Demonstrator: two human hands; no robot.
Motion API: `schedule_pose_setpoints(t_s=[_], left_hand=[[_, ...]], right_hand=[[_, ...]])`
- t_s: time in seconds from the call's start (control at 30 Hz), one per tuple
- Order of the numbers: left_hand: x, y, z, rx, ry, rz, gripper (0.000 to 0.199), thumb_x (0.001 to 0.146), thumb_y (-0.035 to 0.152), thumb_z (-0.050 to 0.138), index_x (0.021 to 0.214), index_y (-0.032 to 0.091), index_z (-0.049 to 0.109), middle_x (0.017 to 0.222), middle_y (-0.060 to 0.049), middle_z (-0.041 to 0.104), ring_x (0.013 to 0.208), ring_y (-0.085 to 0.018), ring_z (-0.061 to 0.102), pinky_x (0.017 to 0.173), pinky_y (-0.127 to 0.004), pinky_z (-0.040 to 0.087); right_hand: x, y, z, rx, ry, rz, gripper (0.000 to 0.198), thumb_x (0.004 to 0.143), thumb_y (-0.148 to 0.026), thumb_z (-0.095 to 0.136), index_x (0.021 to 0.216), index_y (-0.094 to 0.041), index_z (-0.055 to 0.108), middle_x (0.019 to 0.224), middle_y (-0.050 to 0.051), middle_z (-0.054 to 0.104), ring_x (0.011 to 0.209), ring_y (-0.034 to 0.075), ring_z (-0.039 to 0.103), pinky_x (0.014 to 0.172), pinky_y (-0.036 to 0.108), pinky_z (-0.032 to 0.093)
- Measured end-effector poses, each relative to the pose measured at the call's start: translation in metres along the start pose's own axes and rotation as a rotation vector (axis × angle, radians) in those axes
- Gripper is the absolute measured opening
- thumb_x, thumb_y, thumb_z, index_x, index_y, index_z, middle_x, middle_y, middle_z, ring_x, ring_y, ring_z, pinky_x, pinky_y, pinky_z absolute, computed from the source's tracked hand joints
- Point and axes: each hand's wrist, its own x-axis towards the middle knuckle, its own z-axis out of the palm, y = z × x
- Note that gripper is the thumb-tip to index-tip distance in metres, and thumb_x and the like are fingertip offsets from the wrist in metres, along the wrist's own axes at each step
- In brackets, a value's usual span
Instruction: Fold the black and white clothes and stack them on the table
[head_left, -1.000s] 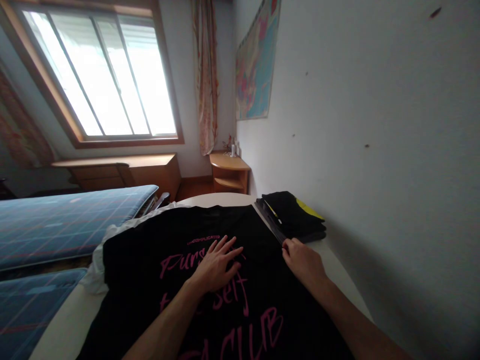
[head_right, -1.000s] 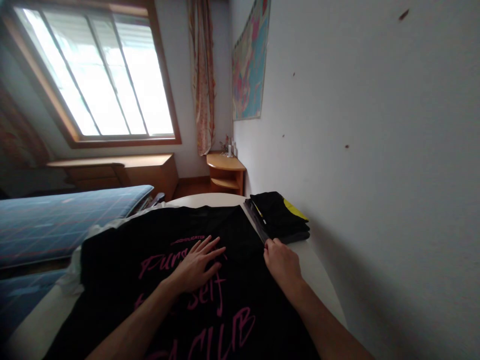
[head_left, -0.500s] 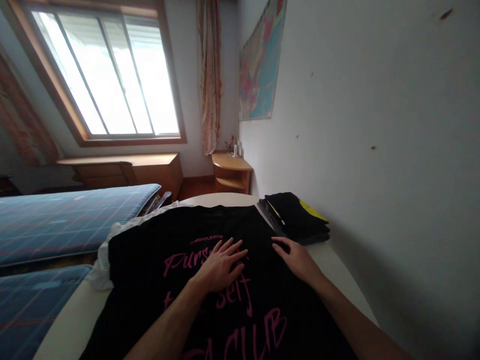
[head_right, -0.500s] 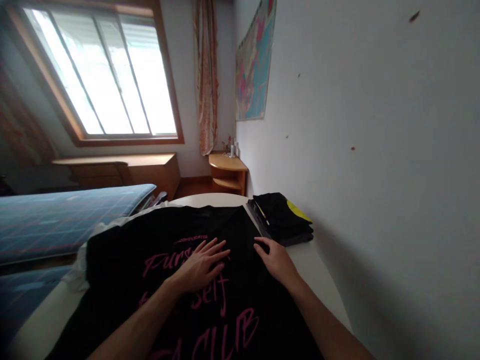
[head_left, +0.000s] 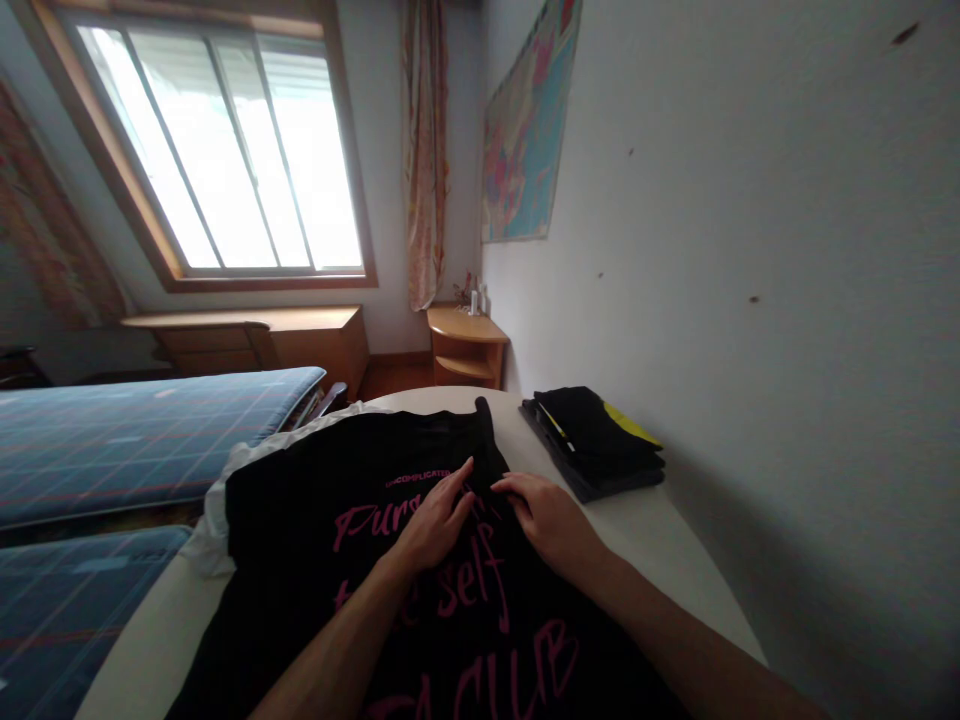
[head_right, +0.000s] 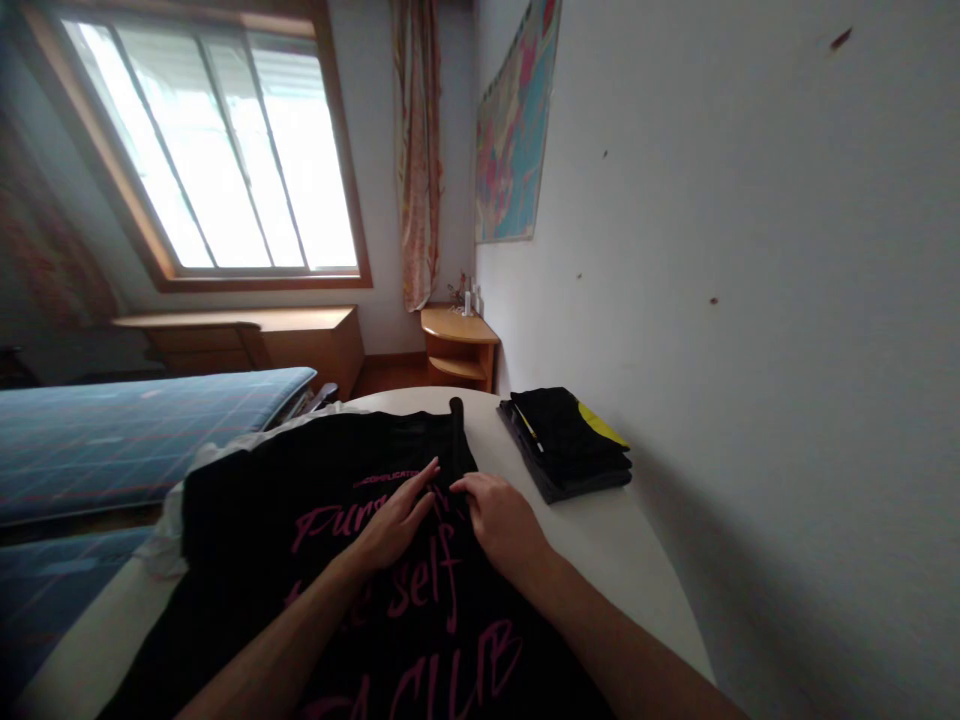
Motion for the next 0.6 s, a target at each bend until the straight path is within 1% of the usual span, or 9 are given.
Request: schedule_pose_setpoints(t_s=[0.1,0.2,0.27,0.33,0.43,0.5,0.6], left_hand=[[0.001,-0.004,0.001,-0.001,0.008,-0.011,0.056,0.102,0.040,0.035,0.156,0.026,0.029,0.160,-0.004,0.035,0.145,-0.020,0.035,0.121,-0.041,0.028],[0.002,-0.007,0.004,0.042,0.000,-0.041,0.054,0.102,0.042,0.034,0.154,0.027,0.034,0.158,-0.004,0.039,0.145,-0.021,0.035,0.121,-0.043,0.027],[0.003,-0.010,0.007,0.070,0.019,-0.075,0.055,0.102,0.043,0.034,0.153,0.025,0.036,0.157,-0.005,0.041,0.146,-0.021,0.034,0.121,-0.043,0.027],[0.006,-0.011,0.009,0.099,0.048,-0.117,0.056,0.101,0.043,0.035,0.153,0.023,0.036,0.158,-0.007,0.039,0.147,-0.022,0.032,0.120,-0.042,0.028],[0.014,-0.012,0.008,0.187,0.055,-0.175,0.056,0.100,0.043,0.039,0.151,0.020,0.040,0.158,-0.011,0.038,0.147,-0.024,0.033,0.119,-0.042,0.029],[0.024,-0.011,0.006,0.277,0.038,-0.212,0.057,0.098,0.044,0.042,0.149,0.018,0.044,0.156,-0.014,0.040,0.146,-0.026,0.035,0.118,-0.042,0.030],[0.043,-0.011,0.004,0.360,0.022,-0.270,0.058,0.097,0.045,0.044,0.145,0.014,0.048,0.152,-0.017,0.046,0.144,-0.031,0.037,0.117,-0.045,0.030]], right_hand=[[-0.004,-0.010,0.015,0.050,-0.098,-0.016,0.038,0.089,-0.008,0.044,0.111,-0.020,0.072,0.117,0.006,0.072,0.110,0.020,0.065,0.102,0.031,0.045],[-0.010,-0.011,0.027,0.101,-0.179,-0.041,0.043,0.085,-0.005,0.044,0.116,-0.020,0.070,0.120,0.006,0.071,0.114,0.019,0.063,0.104,0.031,0.044],[-0.015,-0.008,0.030,0.113,-0.201,-0.065,0.048,0.082,-0.003,0.046,0.123,-0.019,0.066,0.125,0.007,0.068,0.118,0.019,0.060,0.107,0.030,0.042],[-0.020,-0.007,0.029,0.079,-0.222,-0.052,0.054,0.079,-0.003,0.049,0.130,-0.018,0.060,0.128,0.009,0.065,0.119,0.019,0.060,0.106,0.030,0.043],[-0.027,-0.008,0.020,-0.053,-0.248,0.025,0.057,0.080,-0.008,0.055,0.136,-0.018,0.053,0.130,0.012,0.062,0.117,0.022,0.061,0.102,0.033,0.045],[-0.032,-0.011,0.012,-0.142,-0.271,0.089,0.051,0.083,-0.014,0.058,0.134,-0.016,0.053,0.125,0.013,0.065,0.115,0.026,0.063,0.098,0.036,0.047],[-0.039,-0.017,0.002,-0.270,-0.339,0.193,0.035,0.088,-0.024,0.059,0.122,-0.015,0.059,0.110,0.014,0.071,0.103,0.031,0.069,0.087,0.039,0.050]])
